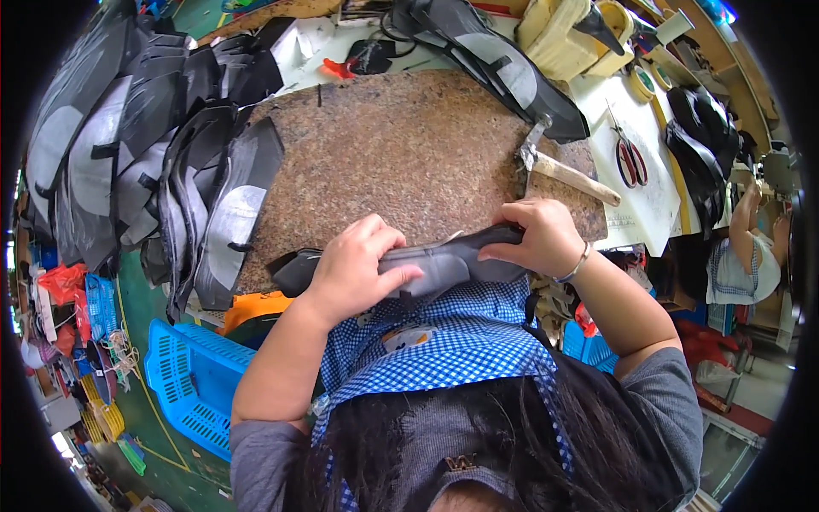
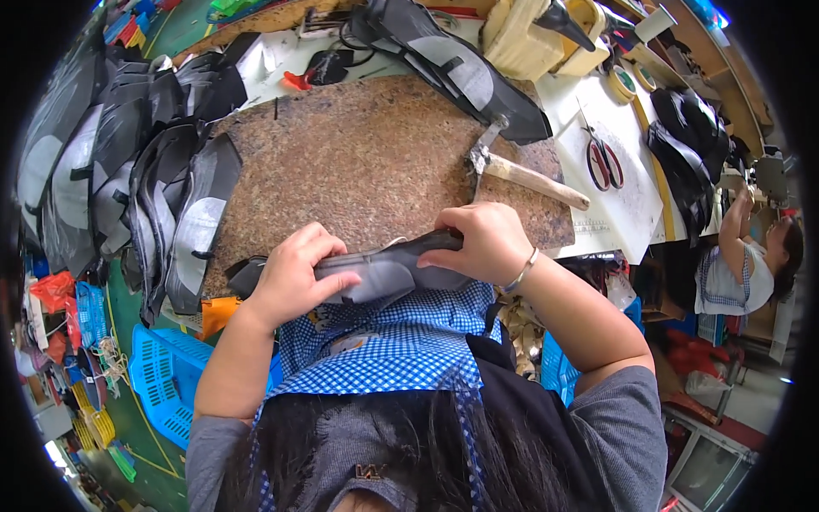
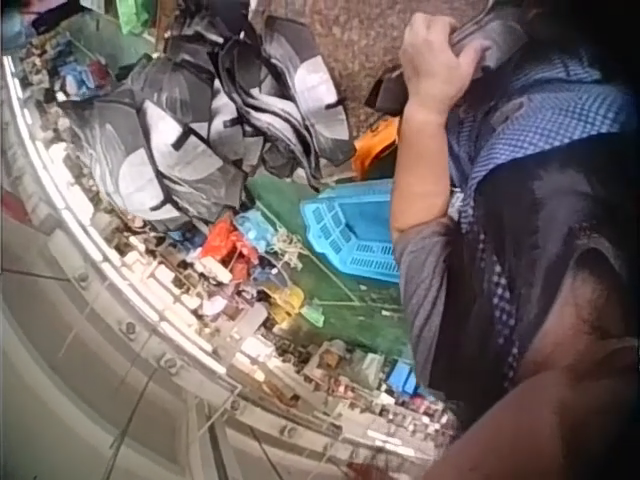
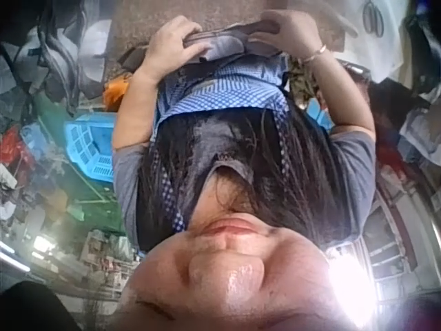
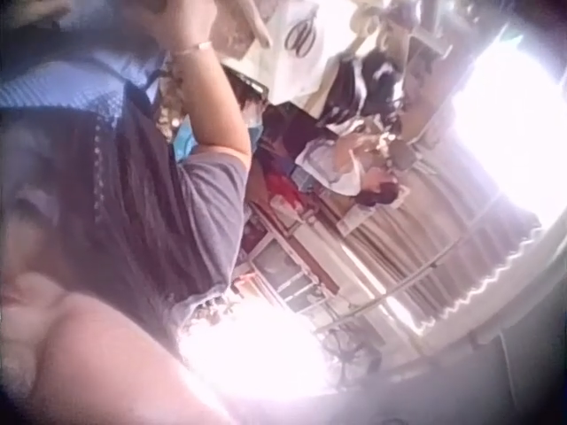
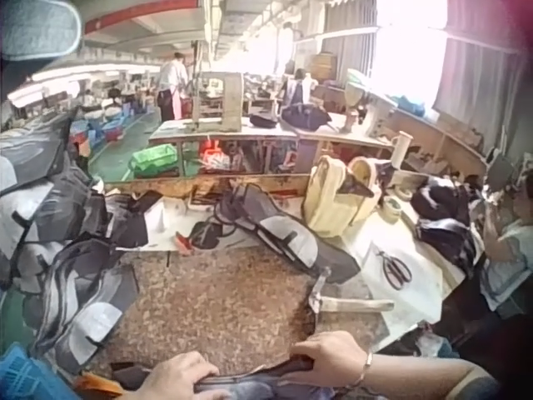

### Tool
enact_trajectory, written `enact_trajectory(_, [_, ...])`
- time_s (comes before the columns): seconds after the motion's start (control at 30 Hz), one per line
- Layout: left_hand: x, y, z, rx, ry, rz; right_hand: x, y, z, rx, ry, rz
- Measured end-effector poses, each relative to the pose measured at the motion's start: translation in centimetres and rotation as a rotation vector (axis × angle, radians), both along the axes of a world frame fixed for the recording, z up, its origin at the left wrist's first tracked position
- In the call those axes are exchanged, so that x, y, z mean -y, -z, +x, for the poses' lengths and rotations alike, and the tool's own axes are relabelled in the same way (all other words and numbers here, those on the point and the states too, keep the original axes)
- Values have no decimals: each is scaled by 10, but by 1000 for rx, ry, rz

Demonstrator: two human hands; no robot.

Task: Hammering pre-cut shoe upper components to flatten seams and prepare them for assembly.

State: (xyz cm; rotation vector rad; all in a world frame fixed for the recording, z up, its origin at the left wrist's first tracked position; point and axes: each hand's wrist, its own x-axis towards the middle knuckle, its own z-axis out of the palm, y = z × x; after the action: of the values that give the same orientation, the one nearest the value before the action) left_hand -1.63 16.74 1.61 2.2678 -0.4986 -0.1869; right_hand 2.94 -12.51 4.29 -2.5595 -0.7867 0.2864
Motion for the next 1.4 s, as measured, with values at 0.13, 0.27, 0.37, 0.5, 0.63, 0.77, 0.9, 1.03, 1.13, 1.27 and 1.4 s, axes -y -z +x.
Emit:
enact_trajectory(0.13, [5, 4, 7, 106, -13, 71, 6, -14, 0, 17, 77, -201])
enact_trajectory(0.27, [13, 1, 1, 97, -33, 18, -3, -24, 13, 318, 86, -136])
enact_trajectory(0.37, [20, 4, -1, 198, 2, 28, -35, -6, 21, 268, -180, 221])
enact_trajectory(0.5, [19, 6, -5, 267, 39, 63, -48, 22, 32, 130, -293, 153])
enact_trajectory(0.63, [23, 9, -13, 386, 4, 114, -47, 13, 21, 137, -282, 199])
enact_trajectory(0.77, [23, 11, -14, 421, 7, 129, -35, 20, -6, 44, -12, 103])
enact_trajectory(0.9, [23, 10, -14, 421, 9, 134, -24, 23, -6, -77, 147, 74])
enact_trajectory(1.03, [24, 5, -9, 393, 26, 155, -28, 20, 0, -58, 188, -87])
enact_trajectory(1.13, [26, -3, -2, 324, 44, 192, -19, 19, 5, 211, 269, -208])
enact_trajectory(1.27, [37, -5, 6, 284, 43, 169, 23, 9, 16, 488, 391, -30])
enact_trajectory(1.4, [88, 8, 22, 247, -30, 121, 50, 27, 35, 551, 337, -123])
